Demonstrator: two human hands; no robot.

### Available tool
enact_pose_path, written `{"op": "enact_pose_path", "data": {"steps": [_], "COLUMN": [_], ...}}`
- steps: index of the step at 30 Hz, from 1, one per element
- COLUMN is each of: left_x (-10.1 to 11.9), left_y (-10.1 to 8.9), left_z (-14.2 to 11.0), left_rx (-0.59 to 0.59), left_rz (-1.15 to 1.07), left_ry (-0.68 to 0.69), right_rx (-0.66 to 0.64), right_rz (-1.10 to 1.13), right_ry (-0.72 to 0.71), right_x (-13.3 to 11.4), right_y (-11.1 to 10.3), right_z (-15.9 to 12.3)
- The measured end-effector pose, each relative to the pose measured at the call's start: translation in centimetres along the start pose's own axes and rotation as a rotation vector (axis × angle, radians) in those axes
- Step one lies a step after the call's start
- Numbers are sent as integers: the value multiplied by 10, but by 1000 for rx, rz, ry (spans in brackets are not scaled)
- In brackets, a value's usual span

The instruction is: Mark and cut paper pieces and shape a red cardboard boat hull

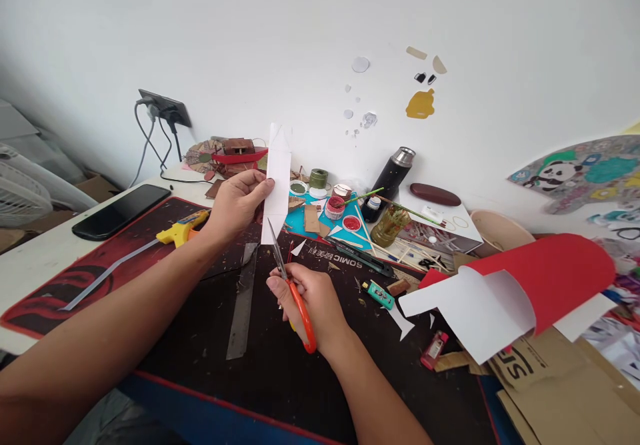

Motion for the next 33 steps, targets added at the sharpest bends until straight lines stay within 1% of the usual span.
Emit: {"op": "enact_pose_path", "data": {"steps": [17,29,33], "left_x": [0,-3,-3], "left_y": [0,-2,-4], "left_z": [0,3,4], "left_rx": [15,28,53], "left_rz": [6,-9,-12], "left_ry": [7,51,72], "right_rx": [-4,7,8], "right_rz": [-10,-24,-21], "right_ry": [9,3,9], "right_x": [-2,3,2], "right_y": [0,0,0], "right_z": [0,0,0]}}
Point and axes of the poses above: each hand's wrist, its own z-axis towards the middle knuckle, its own y-axis out of the palm, x = y × z, the point moved 4 cm from there along z, towards the middle knuckle, and after that the axes turned 2 degrees about z, right-handed, at the moved point
